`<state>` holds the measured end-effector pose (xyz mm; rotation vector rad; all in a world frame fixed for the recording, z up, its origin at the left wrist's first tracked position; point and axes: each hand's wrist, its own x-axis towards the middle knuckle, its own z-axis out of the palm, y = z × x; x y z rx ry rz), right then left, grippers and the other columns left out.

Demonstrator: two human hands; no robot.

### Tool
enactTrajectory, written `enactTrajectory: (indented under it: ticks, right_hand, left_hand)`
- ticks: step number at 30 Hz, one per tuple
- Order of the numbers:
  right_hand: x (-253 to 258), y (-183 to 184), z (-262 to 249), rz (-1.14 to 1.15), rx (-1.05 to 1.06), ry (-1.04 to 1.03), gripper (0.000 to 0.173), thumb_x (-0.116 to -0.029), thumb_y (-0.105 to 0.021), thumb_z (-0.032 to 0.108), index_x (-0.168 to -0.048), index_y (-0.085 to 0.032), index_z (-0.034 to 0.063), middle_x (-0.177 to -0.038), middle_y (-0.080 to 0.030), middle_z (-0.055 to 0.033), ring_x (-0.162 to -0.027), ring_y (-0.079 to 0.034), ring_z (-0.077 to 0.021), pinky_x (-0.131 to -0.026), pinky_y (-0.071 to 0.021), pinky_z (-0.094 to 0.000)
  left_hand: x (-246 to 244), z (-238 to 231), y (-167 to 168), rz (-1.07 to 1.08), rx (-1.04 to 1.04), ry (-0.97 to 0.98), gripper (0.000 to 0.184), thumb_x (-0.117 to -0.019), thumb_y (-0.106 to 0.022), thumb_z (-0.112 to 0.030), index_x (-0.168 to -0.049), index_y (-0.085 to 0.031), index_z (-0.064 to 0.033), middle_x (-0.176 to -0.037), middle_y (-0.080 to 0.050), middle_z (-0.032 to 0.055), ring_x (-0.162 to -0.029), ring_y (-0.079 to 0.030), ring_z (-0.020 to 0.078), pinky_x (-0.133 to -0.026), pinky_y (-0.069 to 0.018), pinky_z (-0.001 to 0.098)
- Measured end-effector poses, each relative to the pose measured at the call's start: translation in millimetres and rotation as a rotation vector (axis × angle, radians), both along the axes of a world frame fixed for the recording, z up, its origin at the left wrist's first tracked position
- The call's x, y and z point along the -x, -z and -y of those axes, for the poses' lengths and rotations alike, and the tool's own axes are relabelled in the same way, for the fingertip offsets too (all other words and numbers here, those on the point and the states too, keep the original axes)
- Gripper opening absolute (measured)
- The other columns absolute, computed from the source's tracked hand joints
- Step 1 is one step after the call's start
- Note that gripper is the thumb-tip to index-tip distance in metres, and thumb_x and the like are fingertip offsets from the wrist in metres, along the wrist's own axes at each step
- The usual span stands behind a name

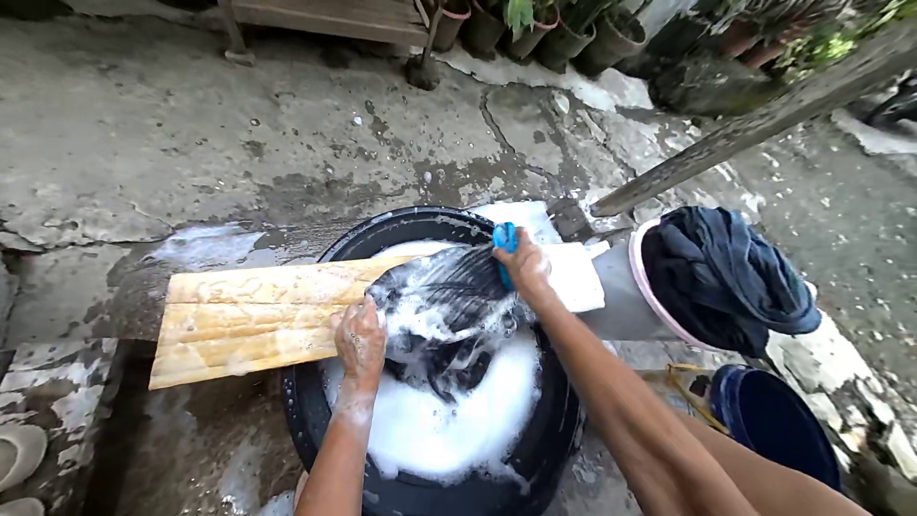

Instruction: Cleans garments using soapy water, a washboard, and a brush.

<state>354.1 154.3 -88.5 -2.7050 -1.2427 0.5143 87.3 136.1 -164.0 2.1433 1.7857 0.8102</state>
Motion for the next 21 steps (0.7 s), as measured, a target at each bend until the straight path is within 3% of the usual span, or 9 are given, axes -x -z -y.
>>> enactTrajectory:
  ticks: [4, 6, 8, 10, 12, 14, 17, 19, 21]
  right_hand:
    - [118.6, -11.7, 56.5, -0.204, 0.229, -0.478, 0.070, -0.1018, -0.058, 0.045, -0.159, -0.037, 0.0100, -0.113, -0.071, -0.0278, -0.104, -0.069, -0.0463, -0.091, -0.0520, -0.0623]
    - [110.5, -14.2, 58.6, -0.177, 0.248, -0.603, 0.069, -0.1011, -0.058, 0.046, -0.158, -0.040, 0.0113, -0.109, -0.072, -0.0284, -0.101, -0.070, -0.0486, -0.088, -0.0516, -0.0648]
    - [48.0, -12.1, 28.9, -0.072, 0.218, -0.406, 0.066, -0.1017, -0.059, 0.045, -0.157, -0.042, 0.0144, -0.114, -0.070, -0.0302, -0.107, -0.067, -0.0512, -0.092, -0.0491, -0.0677]
    - [-13.3, 1.5, 2.1, 0.013, 0.064, -0.122, 0.064, -0.0995, -0.065, 0.043, -0.152, -0.045, 0.0128, -0.113, -0.068, -0.0325, -0.105, -0.065, -0.0548, -0.086, -0.0489, -0.0716]
    - [-3.4, 1.2, -2.0, -0.021, -0.023, 0.001, 0.065, -0.0993, -0.067, 0.039, -0.151, -0.042, 0.0078, -0.116, -0.067, -0.0319, -0.107, -0.065, -0.0531, -0.087, -0.0499, -0.0701]
    - [65.2, -5.8, 24.2, -0.110, 0.120, -0.184, 0.070, -0.1017, -0.060, 0.043, -0.157, -0.036, 0.0083, -0.119, -0.068, -0.0284, -0.109, -0.067, -0.0465, -0.094, -0.0511, -0.0632]
    - [126.5, -10.7, 65.0, -0.216, 0.223, -0.585, 0.071, -0.1013, -0.058, 0.047, -0.159, -0.038, 0.0098, -0.107, -0.072, -0.0282, -0.100, -0.070, -0.0474, -0.088, -0.0519, -0.0630]
    - [87.3, -10.3, 45.5, -0.139, 0.211, -0.543, 0.068, -0.1012, -0.058, 0.049, -0.156, -0.043, 0.0116, -0.112, -0.071, -0.0284, -0.104, -0.069, -0.0488, -0.091, -0.0507, -0.0653]
    - [19.0, 1.6, 12.3, -0.031, 0.064, -0.321, 0.063, -0.1007, -0.063, 0.044, -0.151, -0.047, 0.0103, -0.112, -0.069, -0.0308, -0.102, -0.067, -0.0525, -0.086, -0.0510, -0.0691]
  left_hand:
    - [0.8, -0.6, -0.7, 0.033, -0.008, 0.012, 0.024, -0.0945, -0.060, -0.003, -0.109, -0.072, 0.0116, -0.096, -0.073, 0.0288, -0.092, -0.072, 0.0473, -0.087, -0.0513, 0.0619]
    - [3.7, 0.2, -1.1, 0.042, 0.008, 0.030, 0.024, -0.0932, -0.059, 0.000, -0.110, -0.072, 0.0118, -0.098, -0.073, 0.0293, -0.093, -0.071, 0.0473, -0.089, -0.0508, 0.0618]
    - [3.2, -1.4, 2.0, 0.036, -0.014, 0.031, 0.025, -0.0949, -0.062, -0.006, -0.110, -0.073, 0.0109, -0.095, -0.073, 0.0283, -0.092, -0.072, 0.0462, -0.089, -0.0512, 0.0610]
    - [2.9, -1.1, 5.3, 0.034, -0.026, 0.020, 0.027, -0.0960, -0.064, -0.012, -0.109, -0.073, 0.0096, -0.092, -0.074, 0.0273, -0.090, -0.072, 0.0452, -0.088, -0.0516, 0.0603]
    - [1.8, -2.5, 6.2, 0.033, -0.054, 0.020, 0.027, -0.0958, -0.064, -0.013, -0.108, -0.073, 0.0099, -0.090, -0.074, 0.0270, -0.088, -0.072, 0.0454, -0.087, -0.0521, 0.0604]
    - [0.7, -1.6, 4.4, 0.039, -0.045, 0.026, 0.025, -0.0960, -0.062, -0.010, -0.107, -0.073, 0.0105, -0.091, -0.073, 0.0275, -0.089, -0.072, 0.0461, -0.087, -0.0518, 0.0605]
    - [3.2, -0.9, 6.3, 0.060, -0.043, 0.040, 0.024, -0.0953, -0.061, -0.006, -0.106, -0.073, 0.0118, -0.093, -0.073, 0.0290, -0.092, -0.071, 0.0487, -0.086, -0.0519, 0.0621]
    - [4.7, 0.2, 7.5, 0.040, -0.037, 0.042, 0.027, -0.0958, -0.063, -0.011, -0.106, -0.073, 0.0110, -0.093, -0.073, 0.0289, -0.092, -0.071, 0.0486, -0.086, -0.0523, 0.0616]
    - [4.3, -1.1, 7.7, 0.023, -0.044, 0.032, 0.029, -0.0966, -0.064, -0.016, -0.106, -0.073, 0.0104, -0.090, -0.073, 0.0277, -0.089, -0.072, 0.0467, -0.086, -0.0528, 0.0601]
